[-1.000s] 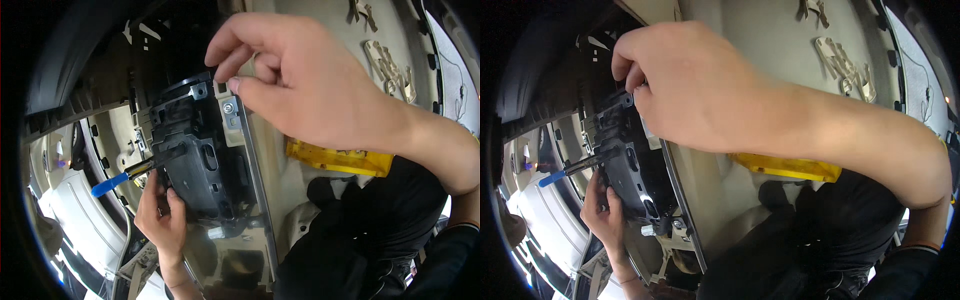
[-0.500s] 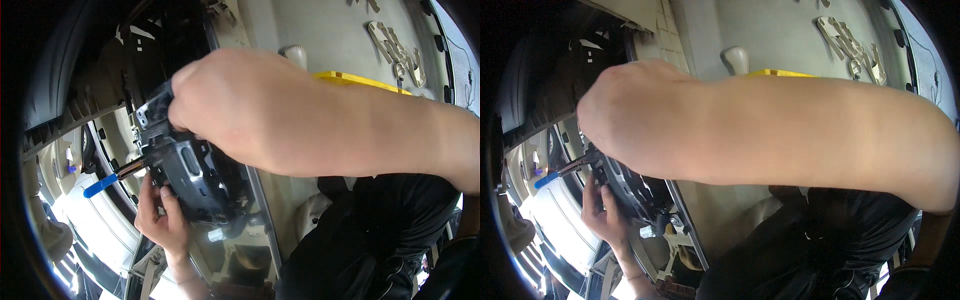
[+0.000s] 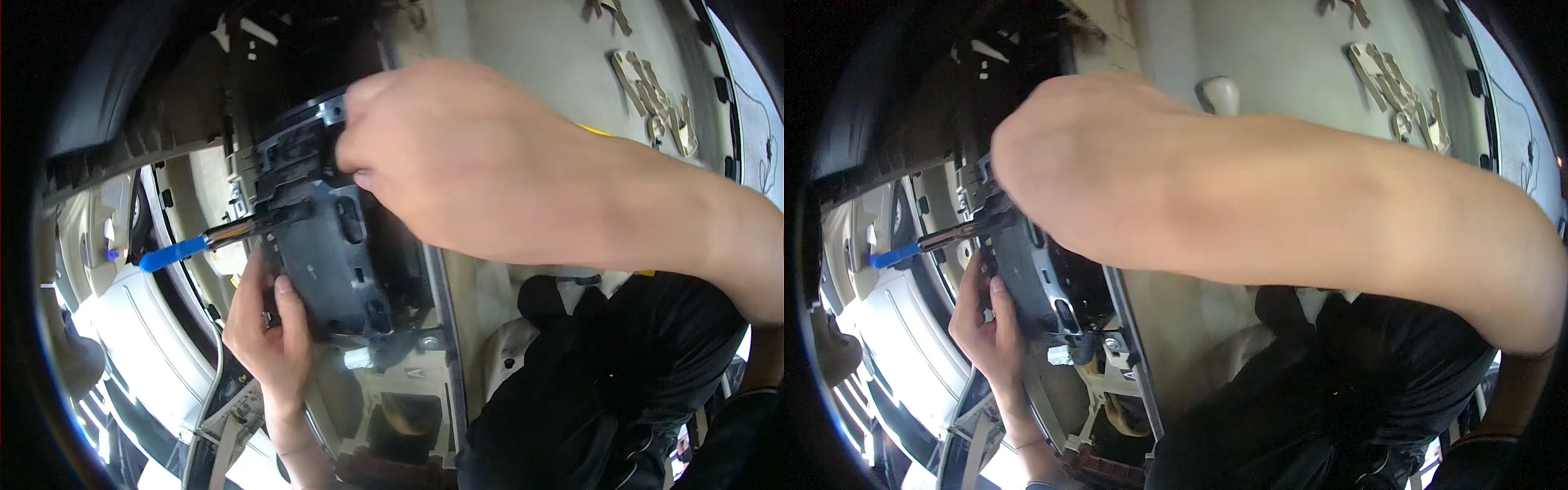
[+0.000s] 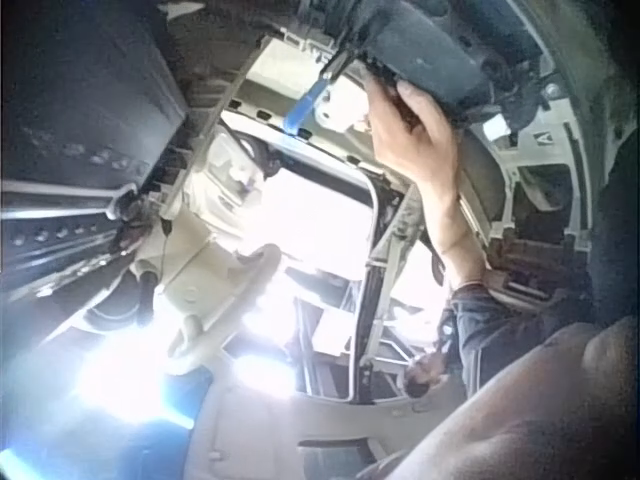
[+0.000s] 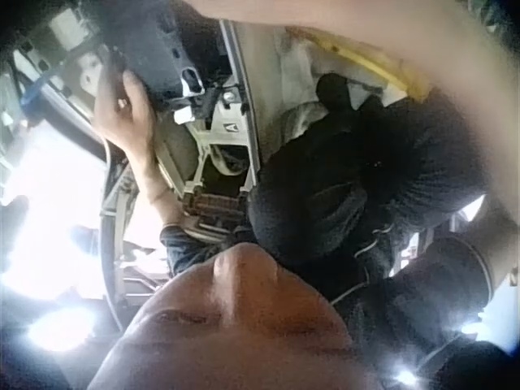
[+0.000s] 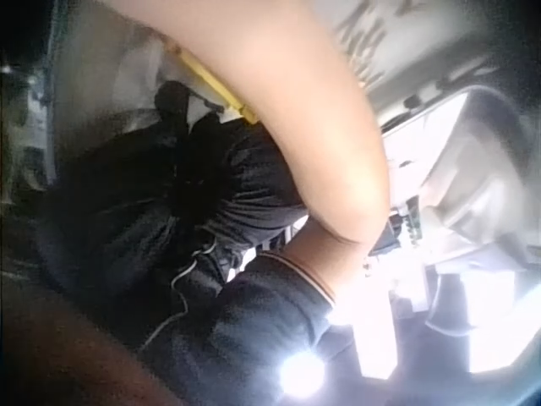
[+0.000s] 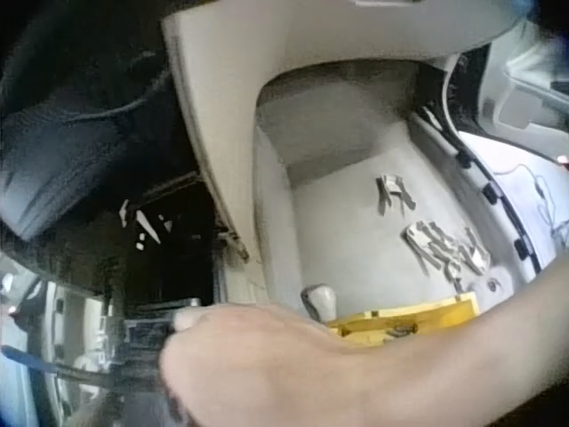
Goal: Installing and securing the center console components in a vehicle.
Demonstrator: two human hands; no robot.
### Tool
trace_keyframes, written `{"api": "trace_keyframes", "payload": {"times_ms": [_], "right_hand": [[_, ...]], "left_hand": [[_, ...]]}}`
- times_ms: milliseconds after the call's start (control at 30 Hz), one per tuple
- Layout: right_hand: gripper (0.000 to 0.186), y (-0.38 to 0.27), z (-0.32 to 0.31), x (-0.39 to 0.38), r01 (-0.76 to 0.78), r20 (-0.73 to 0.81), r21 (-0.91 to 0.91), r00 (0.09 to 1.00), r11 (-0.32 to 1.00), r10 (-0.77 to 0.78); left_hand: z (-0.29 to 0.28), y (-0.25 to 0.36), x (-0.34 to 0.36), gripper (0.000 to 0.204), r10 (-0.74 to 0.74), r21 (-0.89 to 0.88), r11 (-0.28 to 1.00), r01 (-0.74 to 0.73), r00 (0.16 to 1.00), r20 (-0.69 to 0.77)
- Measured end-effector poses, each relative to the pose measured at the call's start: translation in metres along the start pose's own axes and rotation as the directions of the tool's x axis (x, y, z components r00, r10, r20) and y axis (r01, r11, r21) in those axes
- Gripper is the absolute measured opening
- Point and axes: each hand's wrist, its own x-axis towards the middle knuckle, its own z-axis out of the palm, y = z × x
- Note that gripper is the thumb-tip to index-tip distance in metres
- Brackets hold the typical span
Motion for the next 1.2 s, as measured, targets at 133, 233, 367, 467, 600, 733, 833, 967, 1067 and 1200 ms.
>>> {"api": "trace_keyframes", "payload": {"times_ms": [133,233,367,467,600,733,833,967,1067,1200], "right_hand": [[0.018,-0.012,-0.020,0.008,-0.338,0.214,0.116,0.927,0.934,0.309],[0.018,-0.015,-0.016,0.012,-0.363,0.204,0.138,0.921,0.922,0.332],[0.020,-0.016,-0.017,0.014,-0.463,0.281,0.060,0.858,0.884,0.430],[0.016,-0.018,-0.017,0.016,-0.425,0.240,0.108,0.889,0.899,0.391],[0.018,-0.023,-0.020,0.020,-0.473,0.281,0.082,0.855,0.877,0.435],[0.026,-0.022,-0.027,0.022,-0.506,0.333,0.008,0.814,0.862,0.475],[0.044,-0.018,-0.034,0.025,-0.503,0.438,-0.008,0.776,0.864,0.455],[0.068,-0.021,-0.040,0.031,-0.479,0.533,-0.024,0.736,0.877,0.417],[0.070,-0.021,-0.040,0.032,-0.418,0.541,-0.055,0.751,0.907,0.379],[0.066,-0.017,-0.039,0.027,-0.366,0.522,-0.064,0.781,0.928,0.344]], "left_hand": [[0.005,0.000,0.007,0.037,0.179,-0.007,0.984,-0.179,0.984,-0.020],[0.000,0.000,0.009,0.038,0.205,-0.016,0.979,-0.205,0.979,-0.011],[0.006,-0.002,0.010,0.041,0.184,-0.114,0.977,-0.178,0.982,0.050],[0.003,-0.003,0.009,0.042,0.189,-0.153,0.972,-0.179,0.980,0.058],[0.003,-0.004,0.008,0.044,0.151,-0.221,0.967,-0.125,0.983,0.103],[0.011,-0.001,0.009,0.047,0.186,-0.304,0.934,-0.189,0.982,-0.042],[0.004,-0.002,0.011,0.057,0.284,-0.250,0.926,-0.284,0.958,-0.039],[0.003,0.000,0.010,0.067,0.310,-0.184,0.935,-0.303,0.951,0.010],[0.003,0.005,0.011,0.072,0.268,-0.153,0.956,-0.251,0.959,0.097],[0.002,0.006,0.015,0.075,0.275,-0.142,0.957,-0.254,0.948,0.160]]}}
